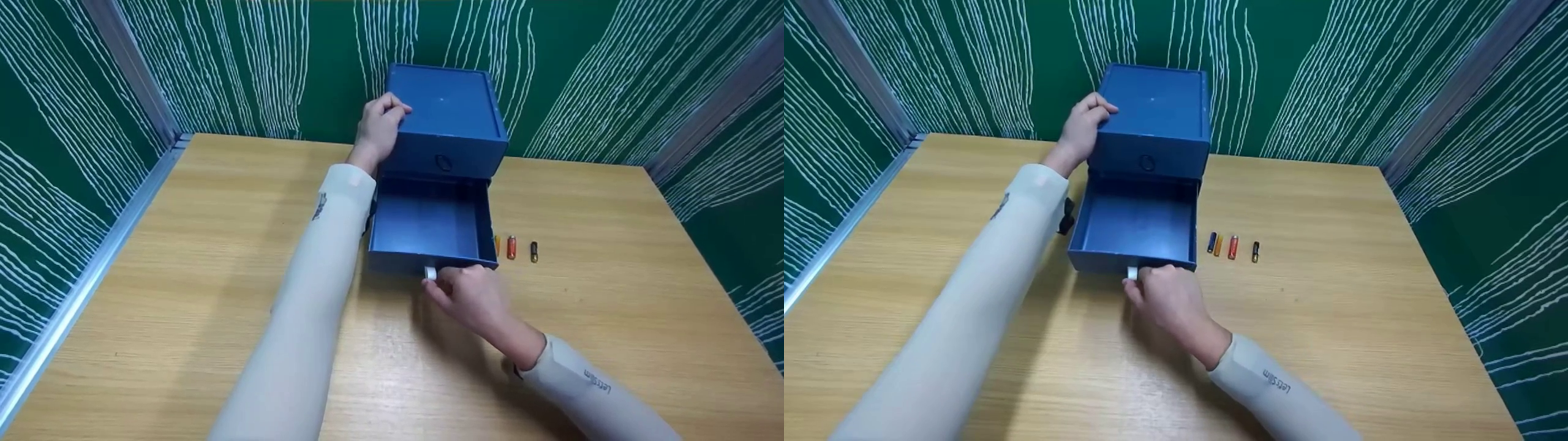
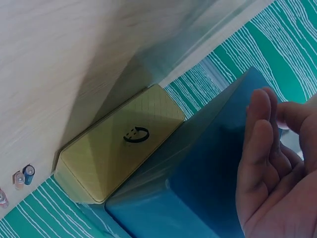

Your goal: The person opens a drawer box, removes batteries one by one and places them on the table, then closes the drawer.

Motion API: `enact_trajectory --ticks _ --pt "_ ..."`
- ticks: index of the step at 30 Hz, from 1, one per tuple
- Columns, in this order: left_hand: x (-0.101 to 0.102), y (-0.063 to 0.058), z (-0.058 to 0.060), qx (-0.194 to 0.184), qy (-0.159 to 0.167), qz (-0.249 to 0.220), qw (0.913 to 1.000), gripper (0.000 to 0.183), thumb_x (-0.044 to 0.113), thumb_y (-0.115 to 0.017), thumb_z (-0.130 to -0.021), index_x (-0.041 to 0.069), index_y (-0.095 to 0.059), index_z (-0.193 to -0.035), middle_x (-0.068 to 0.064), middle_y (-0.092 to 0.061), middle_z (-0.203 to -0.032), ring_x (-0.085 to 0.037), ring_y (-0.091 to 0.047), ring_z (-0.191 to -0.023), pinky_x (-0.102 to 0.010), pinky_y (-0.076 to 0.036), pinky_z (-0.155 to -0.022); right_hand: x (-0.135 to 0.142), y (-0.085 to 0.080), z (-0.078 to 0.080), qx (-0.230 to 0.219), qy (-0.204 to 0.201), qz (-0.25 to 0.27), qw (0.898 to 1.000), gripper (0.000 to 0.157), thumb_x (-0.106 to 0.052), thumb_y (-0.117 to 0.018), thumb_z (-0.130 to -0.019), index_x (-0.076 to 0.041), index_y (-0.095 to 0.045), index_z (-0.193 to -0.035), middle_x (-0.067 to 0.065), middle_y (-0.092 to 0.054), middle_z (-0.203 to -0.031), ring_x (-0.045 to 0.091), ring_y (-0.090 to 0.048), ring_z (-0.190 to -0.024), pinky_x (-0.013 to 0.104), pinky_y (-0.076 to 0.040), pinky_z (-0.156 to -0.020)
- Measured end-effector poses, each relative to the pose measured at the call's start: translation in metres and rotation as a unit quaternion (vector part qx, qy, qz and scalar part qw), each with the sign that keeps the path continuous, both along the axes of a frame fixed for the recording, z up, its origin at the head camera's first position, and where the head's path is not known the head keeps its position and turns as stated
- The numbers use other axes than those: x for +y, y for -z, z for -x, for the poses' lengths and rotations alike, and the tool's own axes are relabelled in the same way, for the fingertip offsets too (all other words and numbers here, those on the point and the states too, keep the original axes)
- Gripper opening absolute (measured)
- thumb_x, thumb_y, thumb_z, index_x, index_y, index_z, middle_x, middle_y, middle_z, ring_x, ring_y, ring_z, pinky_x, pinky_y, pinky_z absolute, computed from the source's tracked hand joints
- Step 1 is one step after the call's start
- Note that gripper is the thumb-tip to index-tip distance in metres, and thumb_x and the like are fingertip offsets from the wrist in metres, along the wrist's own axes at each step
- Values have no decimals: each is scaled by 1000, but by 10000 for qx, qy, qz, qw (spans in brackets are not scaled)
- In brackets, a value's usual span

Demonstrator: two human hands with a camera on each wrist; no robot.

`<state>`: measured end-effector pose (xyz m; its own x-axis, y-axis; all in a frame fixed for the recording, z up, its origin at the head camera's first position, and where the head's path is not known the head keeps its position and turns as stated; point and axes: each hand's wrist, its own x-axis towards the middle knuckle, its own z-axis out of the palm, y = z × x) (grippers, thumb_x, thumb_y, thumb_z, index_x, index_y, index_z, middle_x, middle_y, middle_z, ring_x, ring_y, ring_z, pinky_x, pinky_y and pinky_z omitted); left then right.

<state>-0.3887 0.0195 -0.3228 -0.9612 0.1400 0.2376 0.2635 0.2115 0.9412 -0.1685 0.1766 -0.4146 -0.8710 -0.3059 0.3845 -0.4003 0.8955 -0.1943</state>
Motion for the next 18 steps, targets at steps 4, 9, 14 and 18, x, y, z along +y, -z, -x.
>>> enact_trajectory --ticks 4,9,14,18 --pt "1 0 0 24 2 -26 10000 20 17 -41 -90 14 -54 -75 7 -59 -96 -10 -50 -86 -23 -34 -71 -1 1 1 162 27 -122 9998 33 -36 -56 -79 -14 -56 -55 -8 -39 -41 4 -33 -37 20 -22 -35" --pt "1 -1 0 -20 60 -115 9999 20 19 -41 -91 14 -56 -79 5 -57 -94 -12 -48 -82 -24 -33 -69 -3 -2 3 195 89 -225 9995 34 -35 -56 -79 -14 -53 -53 -8 -36 -40 5 -32 -36 21 -21 -35" --pt "0 -1 0 7 58 -104 9999 20 19 -41 -91 14 -57 -79 5 -57 -94 -11 -48 -84 -24 -33 -69 -5 -5 5 82 120 -173 9997 32 -32 -56 -80 -13 -53 -54 -7 -37 -41 5 -33 -37 21 -22 -35" --pt "-1 0 -1 34 49 -99 9999 20 18 -41 -91 14 -56 -78 6 -57 -95 -11 -48 -85 -24 -33 -70 -6 -6 7 -17 144 -128 9998 30 -32 -56 -79 -13 -55 -56 -7 -40 -42 6 -34 -37 20 -24 -36"
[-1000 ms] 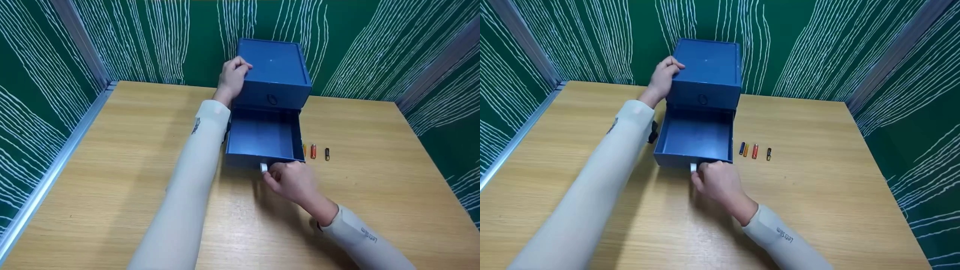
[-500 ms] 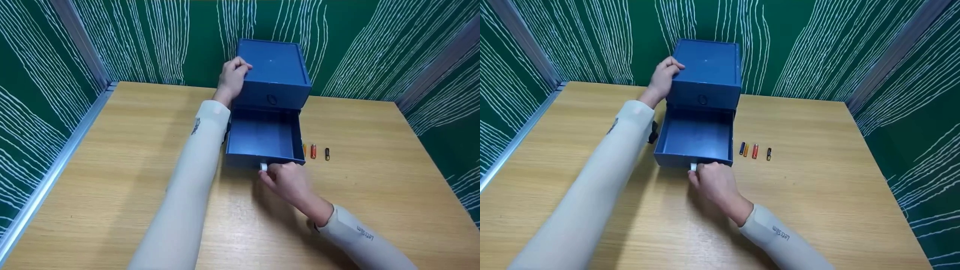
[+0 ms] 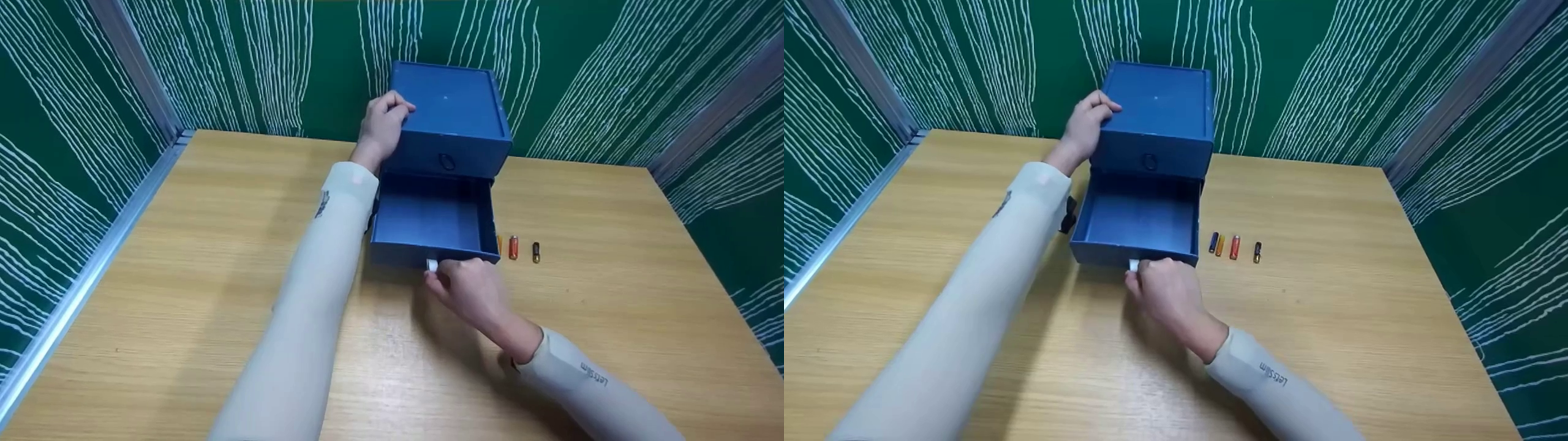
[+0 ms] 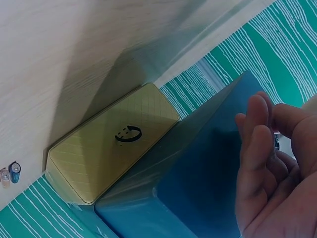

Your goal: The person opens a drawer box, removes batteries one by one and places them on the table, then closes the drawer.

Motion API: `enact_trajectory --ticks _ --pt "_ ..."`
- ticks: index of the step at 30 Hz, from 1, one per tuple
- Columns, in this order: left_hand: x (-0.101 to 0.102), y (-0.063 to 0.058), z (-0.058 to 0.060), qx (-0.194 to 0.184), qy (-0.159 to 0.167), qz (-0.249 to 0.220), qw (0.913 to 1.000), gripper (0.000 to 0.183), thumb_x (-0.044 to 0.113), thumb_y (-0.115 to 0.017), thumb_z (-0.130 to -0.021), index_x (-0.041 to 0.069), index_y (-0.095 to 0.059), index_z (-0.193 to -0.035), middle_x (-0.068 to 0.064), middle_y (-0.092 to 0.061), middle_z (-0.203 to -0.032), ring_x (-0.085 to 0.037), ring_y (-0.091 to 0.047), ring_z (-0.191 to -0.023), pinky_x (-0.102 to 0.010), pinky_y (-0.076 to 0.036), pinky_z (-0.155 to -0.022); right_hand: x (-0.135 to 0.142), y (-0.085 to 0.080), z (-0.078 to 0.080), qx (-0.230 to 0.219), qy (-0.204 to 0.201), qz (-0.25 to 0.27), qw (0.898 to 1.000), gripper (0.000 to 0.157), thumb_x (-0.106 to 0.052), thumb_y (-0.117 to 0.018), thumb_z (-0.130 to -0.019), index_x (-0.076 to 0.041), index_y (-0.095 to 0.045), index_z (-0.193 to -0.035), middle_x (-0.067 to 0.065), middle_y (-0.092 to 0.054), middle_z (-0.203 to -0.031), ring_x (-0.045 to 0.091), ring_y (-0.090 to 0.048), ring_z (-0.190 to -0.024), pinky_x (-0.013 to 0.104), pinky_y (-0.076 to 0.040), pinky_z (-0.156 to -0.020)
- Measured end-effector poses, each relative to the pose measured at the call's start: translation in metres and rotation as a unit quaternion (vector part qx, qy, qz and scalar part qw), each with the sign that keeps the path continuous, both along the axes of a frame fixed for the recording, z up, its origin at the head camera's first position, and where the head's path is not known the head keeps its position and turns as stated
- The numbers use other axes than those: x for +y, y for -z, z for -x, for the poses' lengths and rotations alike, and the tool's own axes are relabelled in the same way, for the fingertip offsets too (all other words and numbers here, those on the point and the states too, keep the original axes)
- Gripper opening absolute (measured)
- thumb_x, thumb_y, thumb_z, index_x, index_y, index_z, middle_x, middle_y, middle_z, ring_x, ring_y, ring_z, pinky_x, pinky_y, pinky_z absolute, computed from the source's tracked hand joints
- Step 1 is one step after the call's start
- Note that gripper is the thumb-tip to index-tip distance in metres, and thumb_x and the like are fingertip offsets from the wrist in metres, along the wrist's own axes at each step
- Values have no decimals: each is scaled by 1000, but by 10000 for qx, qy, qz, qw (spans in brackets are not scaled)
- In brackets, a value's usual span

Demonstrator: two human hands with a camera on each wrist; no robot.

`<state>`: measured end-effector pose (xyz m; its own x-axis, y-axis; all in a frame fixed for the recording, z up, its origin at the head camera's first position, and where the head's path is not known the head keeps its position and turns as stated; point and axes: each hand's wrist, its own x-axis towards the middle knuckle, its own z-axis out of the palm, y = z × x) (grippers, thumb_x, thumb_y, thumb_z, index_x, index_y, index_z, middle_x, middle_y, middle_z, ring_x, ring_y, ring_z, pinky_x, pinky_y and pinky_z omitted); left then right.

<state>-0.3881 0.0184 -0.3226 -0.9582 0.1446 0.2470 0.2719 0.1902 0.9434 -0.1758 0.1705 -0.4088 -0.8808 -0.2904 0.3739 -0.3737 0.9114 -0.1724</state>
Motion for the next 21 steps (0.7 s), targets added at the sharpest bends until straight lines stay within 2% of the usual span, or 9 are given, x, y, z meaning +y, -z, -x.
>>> enact_trajectory --ticks 5,9,17,21 --pt "0 -1 -1 49 0 9 10000 20 18 -41 -91 14 -56 -78 3 -55 -89 -12 -47 -81 -24 -33 -70 0 1 3 -167 90 127 9997 29 -33 -56 -81 -12 -59 -61 -6 -45 -45 5 -37 -38 20 -27 -37" --pt "0 -1 -1 48 -29 82 10000 20 18 -41 -90 15 -57 -79 5 -56 -92 -11 -48 -84 -24 -33 -71 1 0 5 -163 110 283 9994 26 -32 -56 -80 -13 -62 -65 -5 -52 -49 4 -39 -39 19 -29 -38" --pt "0 1 0 87 -23 72 9999 21 18 -40 -90 15 -57 -79 3 -56 -87 -13 -48 -78 -24 -33 -67 4 5 13 270 111 499 9983 22 -32 -57 -76 -17 -58 -61 -9 -49 -48 4 -40 -40 21 -28 -37" --pt "-1 1 0 63 -8 97 9999 21 18 -40 -91 15 -56 -78 5 -57 -91 -13 -47 -77 -24 -33 -67 4 7 18 408 93 624 9972 22 -32 -57 -75 -16 -58 -61 -8 -48 -47 5 -40 -41 22 -28 -38"
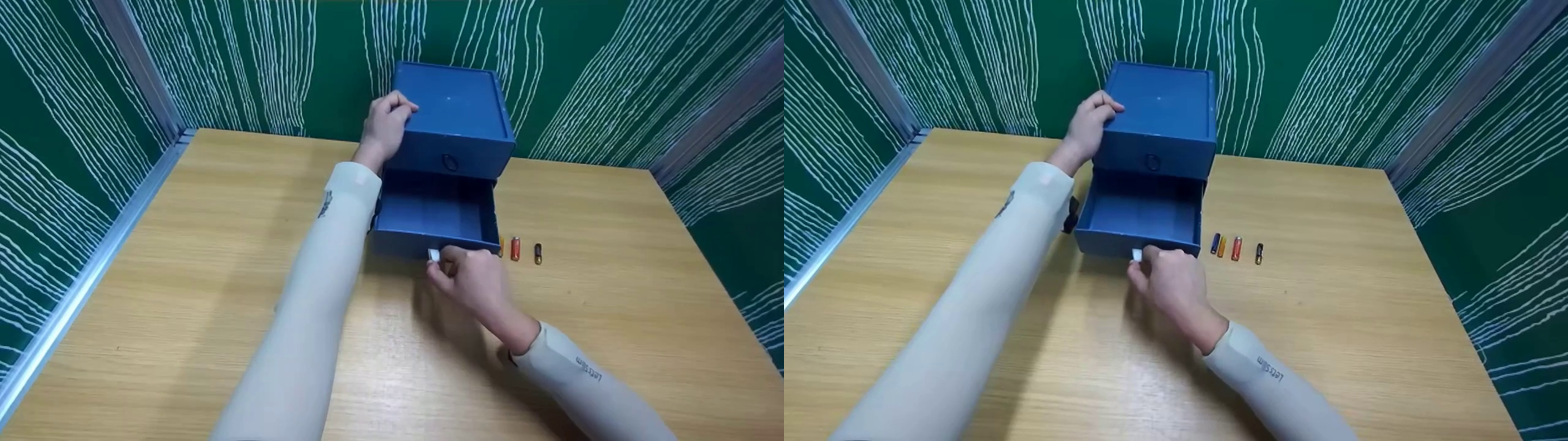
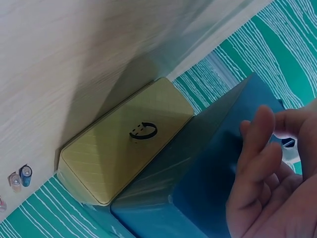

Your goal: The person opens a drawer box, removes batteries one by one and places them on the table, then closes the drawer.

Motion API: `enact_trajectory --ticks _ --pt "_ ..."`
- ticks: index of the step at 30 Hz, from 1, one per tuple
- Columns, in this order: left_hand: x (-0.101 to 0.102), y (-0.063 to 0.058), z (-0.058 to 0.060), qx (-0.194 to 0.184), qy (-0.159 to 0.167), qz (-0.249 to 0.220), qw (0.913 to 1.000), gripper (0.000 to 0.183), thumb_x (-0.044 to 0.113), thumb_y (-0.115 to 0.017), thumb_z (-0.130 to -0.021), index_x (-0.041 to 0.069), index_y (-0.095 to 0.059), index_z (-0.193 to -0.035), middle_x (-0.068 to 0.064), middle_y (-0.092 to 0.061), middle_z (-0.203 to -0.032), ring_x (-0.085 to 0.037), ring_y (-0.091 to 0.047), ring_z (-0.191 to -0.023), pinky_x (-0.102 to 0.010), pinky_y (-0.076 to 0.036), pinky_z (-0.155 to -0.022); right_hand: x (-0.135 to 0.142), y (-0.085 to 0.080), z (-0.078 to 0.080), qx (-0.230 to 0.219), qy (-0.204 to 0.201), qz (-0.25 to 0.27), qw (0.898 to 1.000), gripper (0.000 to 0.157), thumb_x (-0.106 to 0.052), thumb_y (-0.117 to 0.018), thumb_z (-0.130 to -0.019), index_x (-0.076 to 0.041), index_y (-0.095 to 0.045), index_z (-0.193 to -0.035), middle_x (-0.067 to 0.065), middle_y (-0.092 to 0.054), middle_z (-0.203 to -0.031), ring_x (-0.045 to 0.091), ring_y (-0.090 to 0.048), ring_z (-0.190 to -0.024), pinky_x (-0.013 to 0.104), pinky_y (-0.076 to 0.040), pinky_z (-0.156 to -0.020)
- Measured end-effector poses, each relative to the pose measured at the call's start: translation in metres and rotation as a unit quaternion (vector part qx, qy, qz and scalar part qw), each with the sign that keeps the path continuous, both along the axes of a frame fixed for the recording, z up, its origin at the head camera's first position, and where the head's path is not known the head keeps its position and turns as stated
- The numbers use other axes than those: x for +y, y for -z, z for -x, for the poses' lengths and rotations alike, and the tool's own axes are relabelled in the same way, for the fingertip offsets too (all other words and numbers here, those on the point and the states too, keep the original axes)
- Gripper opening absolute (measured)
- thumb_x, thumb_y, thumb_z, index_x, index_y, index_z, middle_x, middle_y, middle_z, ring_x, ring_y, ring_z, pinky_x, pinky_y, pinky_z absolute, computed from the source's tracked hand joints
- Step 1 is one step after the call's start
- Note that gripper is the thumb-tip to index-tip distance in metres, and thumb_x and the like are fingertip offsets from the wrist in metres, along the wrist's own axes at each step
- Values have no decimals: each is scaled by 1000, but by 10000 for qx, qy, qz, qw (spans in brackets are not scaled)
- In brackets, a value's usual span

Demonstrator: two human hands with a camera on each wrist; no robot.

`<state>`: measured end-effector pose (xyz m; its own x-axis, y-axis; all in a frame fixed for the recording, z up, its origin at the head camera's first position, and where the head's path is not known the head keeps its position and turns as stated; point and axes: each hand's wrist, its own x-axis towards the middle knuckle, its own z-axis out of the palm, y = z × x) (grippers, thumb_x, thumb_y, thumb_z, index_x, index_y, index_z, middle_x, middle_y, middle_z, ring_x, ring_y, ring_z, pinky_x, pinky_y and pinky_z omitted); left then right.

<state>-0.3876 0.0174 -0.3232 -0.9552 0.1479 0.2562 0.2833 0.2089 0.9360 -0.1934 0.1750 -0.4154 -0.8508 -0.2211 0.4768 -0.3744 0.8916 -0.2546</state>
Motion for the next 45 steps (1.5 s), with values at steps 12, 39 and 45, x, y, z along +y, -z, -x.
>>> enact_trajectory --ticks 12,39,45 --pt "0 -1 1 -66 41 -63 9999 20 19 -40 -91 15 -57 -81 5 -57 -93 -12 -47 -81 -24 -34 -69 5 0 16 -366 395 199 9983 19 -33 -56 -75 -18 -56 -64 -8 -47 -47 6 -40 -39 24 -27 -35" --pt "0 0 -1 50 -38 -86 9999 21 18 -40 -91 14 -56 -78 7 -57 -95 -11 -48 -84 -24 -34 -69 -1 -1 61 -1466 1017 336 9834 16 -36 -47 -83 -20 -52 -85 -1 -49 -56 14 -47 -44 28 -36 -39" --pt "-1 1 -1 96 -25 -80 9999 21 19 -40 -91 15 -58 -82 4 -56 -91 -12 -48 -82 -24 -33 -68 -1 -1 72 -1534 1044 264 9823 18 -36 -46 -84 -19 -51 -87 0 -50 -58 16 -47 -44 28 -34 -39"
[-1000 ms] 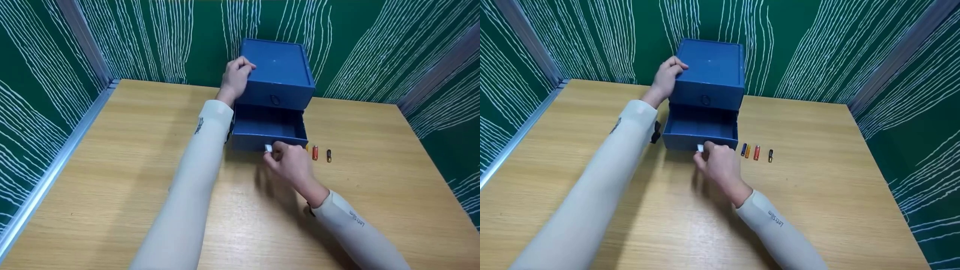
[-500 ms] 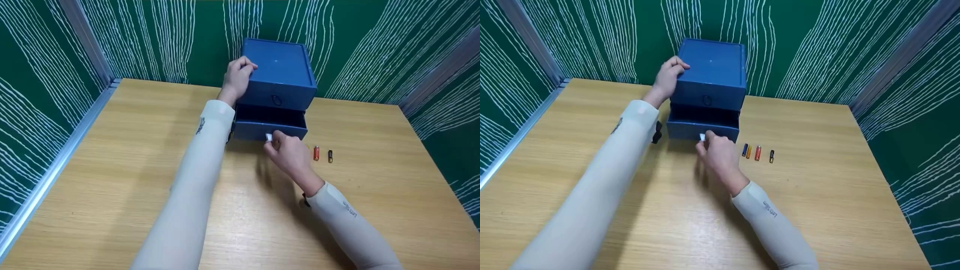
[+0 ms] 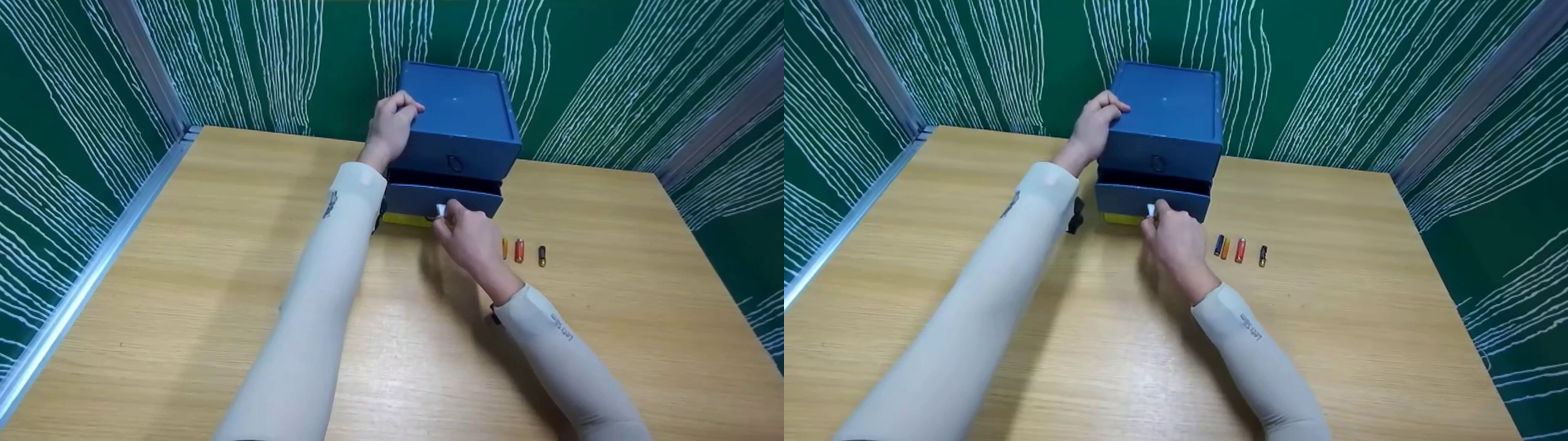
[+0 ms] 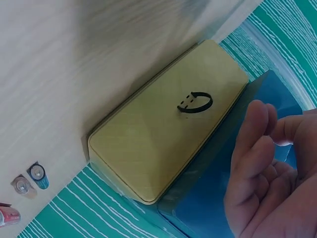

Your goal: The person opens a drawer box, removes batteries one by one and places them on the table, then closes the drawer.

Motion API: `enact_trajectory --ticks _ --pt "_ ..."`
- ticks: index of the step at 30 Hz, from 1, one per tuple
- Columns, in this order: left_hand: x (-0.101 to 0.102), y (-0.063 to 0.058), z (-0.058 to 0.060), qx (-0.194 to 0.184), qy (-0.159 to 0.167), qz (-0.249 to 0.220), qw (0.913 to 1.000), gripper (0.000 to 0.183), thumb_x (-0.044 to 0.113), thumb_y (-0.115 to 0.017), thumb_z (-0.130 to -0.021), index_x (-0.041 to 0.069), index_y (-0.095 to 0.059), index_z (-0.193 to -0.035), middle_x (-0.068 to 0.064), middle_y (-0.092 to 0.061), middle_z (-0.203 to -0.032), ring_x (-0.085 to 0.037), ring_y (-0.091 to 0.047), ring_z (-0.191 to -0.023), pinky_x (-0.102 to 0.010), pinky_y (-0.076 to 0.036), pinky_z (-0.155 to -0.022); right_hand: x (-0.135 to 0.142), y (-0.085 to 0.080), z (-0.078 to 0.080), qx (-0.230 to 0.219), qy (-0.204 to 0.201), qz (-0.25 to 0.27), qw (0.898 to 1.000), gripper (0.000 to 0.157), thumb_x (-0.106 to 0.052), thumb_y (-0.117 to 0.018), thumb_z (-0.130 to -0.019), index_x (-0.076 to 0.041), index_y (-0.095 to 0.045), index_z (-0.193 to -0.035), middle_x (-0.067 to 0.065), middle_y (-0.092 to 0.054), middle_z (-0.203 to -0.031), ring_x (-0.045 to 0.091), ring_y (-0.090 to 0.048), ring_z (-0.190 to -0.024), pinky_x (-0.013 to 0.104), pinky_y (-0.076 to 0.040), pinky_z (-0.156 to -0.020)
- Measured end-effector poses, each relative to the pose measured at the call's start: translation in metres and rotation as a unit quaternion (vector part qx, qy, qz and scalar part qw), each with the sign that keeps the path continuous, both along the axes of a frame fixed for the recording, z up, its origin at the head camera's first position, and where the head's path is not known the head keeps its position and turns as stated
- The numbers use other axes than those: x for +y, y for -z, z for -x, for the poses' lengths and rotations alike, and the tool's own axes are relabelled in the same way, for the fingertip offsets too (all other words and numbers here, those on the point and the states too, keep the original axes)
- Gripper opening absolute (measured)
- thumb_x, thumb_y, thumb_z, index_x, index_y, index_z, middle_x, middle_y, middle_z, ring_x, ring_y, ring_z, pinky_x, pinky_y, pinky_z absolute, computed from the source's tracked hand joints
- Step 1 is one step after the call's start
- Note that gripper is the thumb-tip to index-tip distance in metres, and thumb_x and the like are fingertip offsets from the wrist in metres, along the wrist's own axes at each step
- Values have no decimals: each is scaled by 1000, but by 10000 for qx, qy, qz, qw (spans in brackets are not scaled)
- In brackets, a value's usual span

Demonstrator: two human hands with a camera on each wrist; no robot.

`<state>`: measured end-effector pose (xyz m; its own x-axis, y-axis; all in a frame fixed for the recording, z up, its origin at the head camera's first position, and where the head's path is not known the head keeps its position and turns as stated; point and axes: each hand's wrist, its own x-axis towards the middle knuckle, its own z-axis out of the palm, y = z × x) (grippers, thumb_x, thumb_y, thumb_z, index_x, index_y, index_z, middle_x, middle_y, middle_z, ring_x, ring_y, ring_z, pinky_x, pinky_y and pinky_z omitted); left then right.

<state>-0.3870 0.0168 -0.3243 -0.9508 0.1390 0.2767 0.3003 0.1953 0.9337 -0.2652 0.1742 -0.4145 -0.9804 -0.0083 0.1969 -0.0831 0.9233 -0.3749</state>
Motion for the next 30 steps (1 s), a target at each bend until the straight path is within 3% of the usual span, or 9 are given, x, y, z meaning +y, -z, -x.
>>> enact_trajectory --ticks 17,24,30 --pt "1 1 1 1 -123 96 9999 21 21 -40 -91 17 -58 -81 5 -55 -89 -11 -47 -81 -24 -34 -69 -4 -3 31 -368 158 21 9992 23 -36 -40 -87 -17 -51 -91 2 -52 -64 18 -53 -53 28 -39 -44" --pt "1 0 0 -45 -130 122 9998 22 22 -39 -92 17 -58 -84 4 -54 -90 -11 -46 -83 -24 -33 -71 -1 -2 32 -469 174 412 9979 22 -38 -43 -87 -19 -52 -94 1 -55 -69 17 -55 -59 27 -43 -48" --pt "1 -1 0 -68 -125 116 9998 22 22 -39 -92 17 -58 -83 5 -55 -92 -10 -47 -86 -25 -34 -73 5 3 22 -326 11 238 9992 27 -41 -49 -83 -19 -55 -98 1 -55 -68 18 -52 -58 28 -40 -48"
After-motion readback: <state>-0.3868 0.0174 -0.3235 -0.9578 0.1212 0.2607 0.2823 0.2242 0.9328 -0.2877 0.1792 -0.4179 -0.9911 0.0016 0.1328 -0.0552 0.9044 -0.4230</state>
